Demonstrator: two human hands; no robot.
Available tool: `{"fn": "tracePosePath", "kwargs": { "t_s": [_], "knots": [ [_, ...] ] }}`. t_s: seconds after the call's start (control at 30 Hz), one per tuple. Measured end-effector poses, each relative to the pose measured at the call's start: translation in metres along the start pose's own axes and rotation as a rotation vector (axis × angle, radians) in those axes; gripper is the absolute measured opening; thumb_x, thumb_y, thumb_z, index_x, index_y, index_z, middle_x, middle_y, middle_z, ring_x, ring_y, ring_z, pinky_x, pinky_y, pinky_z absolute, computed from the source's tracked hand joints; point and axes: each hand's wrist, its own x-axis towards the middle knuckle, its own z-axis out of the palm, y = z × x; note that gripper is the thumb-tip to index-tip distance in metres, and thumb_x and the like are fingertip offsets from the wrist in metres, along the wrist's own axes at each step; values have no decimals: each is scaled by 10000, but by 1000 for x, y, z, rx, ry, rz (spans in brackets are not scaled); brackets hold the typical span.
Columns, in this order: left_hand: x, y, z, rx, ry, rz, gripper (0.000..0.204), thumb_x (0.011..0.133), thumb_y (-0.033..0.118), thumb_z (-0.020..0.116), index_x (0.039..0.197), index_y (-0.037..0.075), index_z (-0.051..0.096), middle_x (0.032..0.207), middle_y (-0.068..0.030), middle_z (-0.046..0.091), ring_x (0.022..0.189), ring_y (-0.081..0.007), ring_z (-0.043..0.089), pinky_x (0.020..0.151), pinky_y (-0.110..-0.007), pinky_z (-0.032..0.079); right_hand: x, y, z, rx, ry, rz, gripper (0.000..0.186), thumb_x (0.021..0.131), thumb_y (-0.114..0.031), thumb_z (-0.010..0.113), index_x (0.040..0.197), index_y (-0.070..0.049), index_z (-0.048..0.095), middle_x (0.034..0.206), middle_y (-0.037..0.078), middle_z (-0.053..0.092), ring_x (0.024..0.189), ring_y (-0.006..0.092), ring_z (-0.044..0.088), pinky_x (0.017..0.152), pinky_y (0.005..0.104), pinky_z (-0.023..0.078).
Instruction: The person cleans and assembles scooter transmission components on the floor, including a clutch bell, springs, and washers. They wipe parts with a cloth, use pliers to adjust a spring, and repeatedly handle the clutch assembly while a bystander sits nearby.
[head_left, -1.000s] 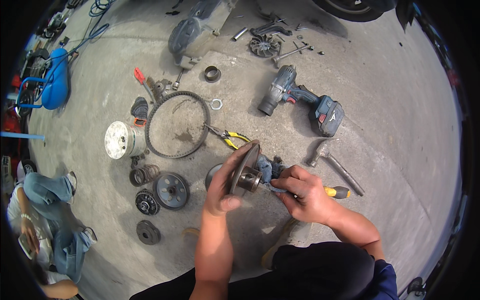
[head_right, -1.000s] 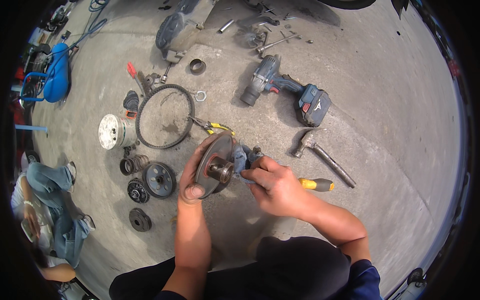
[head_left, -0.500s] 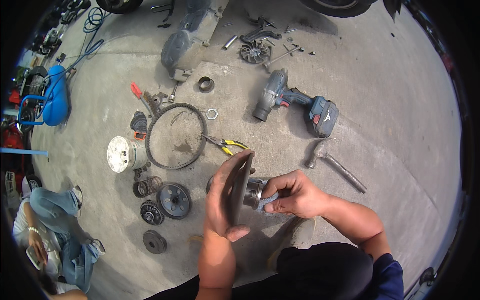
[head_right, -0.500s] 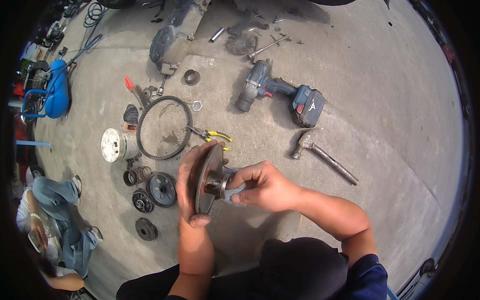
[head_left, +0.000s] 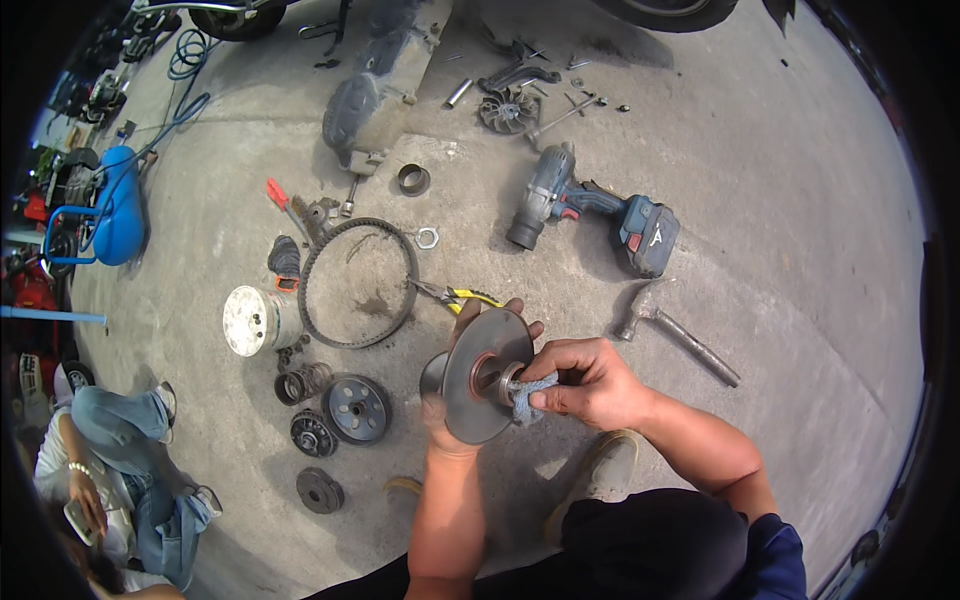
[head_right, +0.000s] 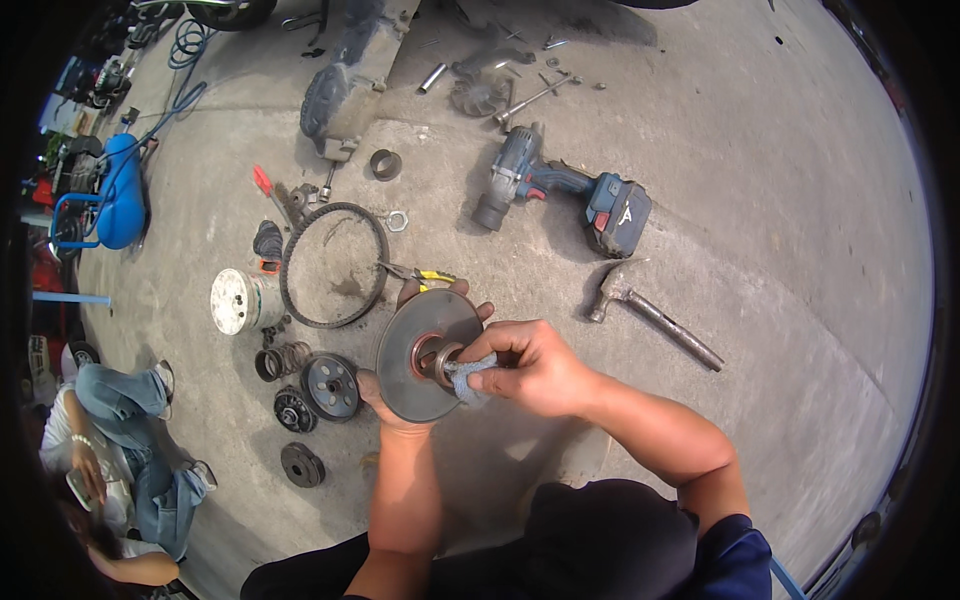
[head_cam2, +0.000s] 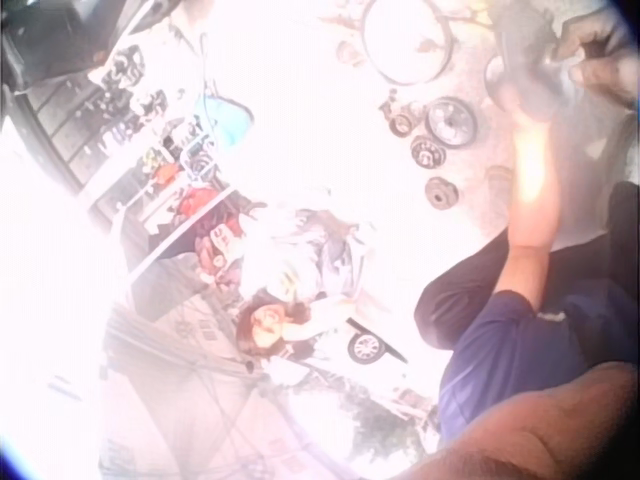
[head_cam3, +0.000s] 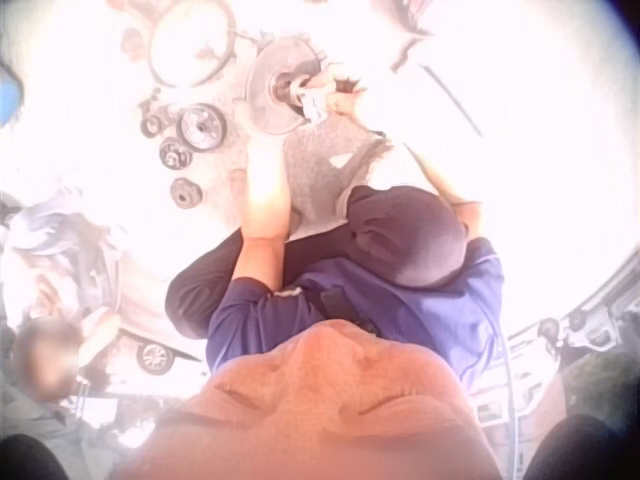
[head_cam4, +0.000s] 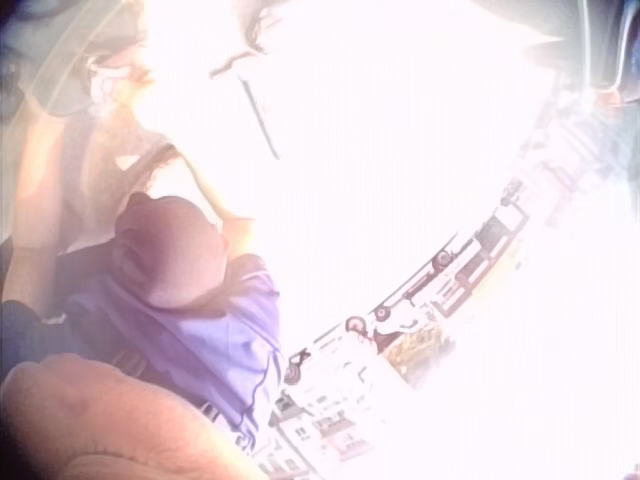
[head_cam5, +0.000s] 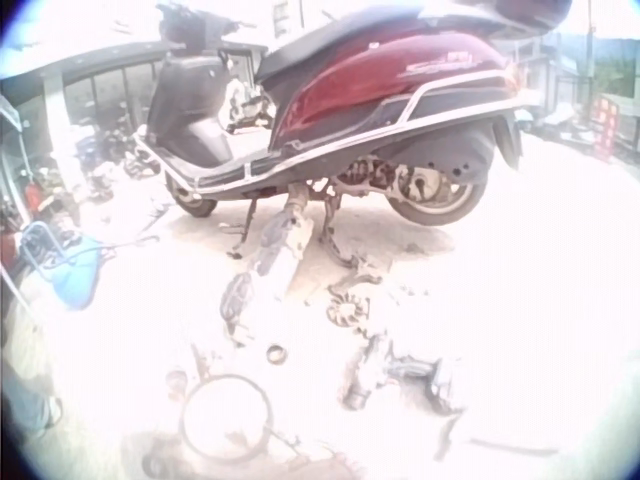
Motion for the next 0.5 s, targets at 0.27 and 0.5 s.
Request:
{"fn": "tracePosePath", "kwargs": {
  "t_s": [0.27, 0.5],
  "knots": [
    [-10, 19, -25, 108, -34, -298, 1440, 708, 675, 903, 1716, 71, 71, 1716, -275, 251, 1482, -340, 490, 1212, -441, 432, -3, 5, -4, -394, -21, -134, 225, 884, 1, 816, 1105, -5, 774, 1036, 118, 730, 906, 225, 709, 773, 334, 562],
    [-9, 6, -25, 71, 123, -245, 1390, 706, 661, 893, 1702, 39, 150, 1630, -276, 399, 1401, -331, 569, 1155, -439, 509, -4, -17, -14, -1058, 57, -508, 329, 765, 27, 801, 1089, -16, 760, 918, 120, 657, 811, 352, 699, 673, 440, 582]
  ]
}}
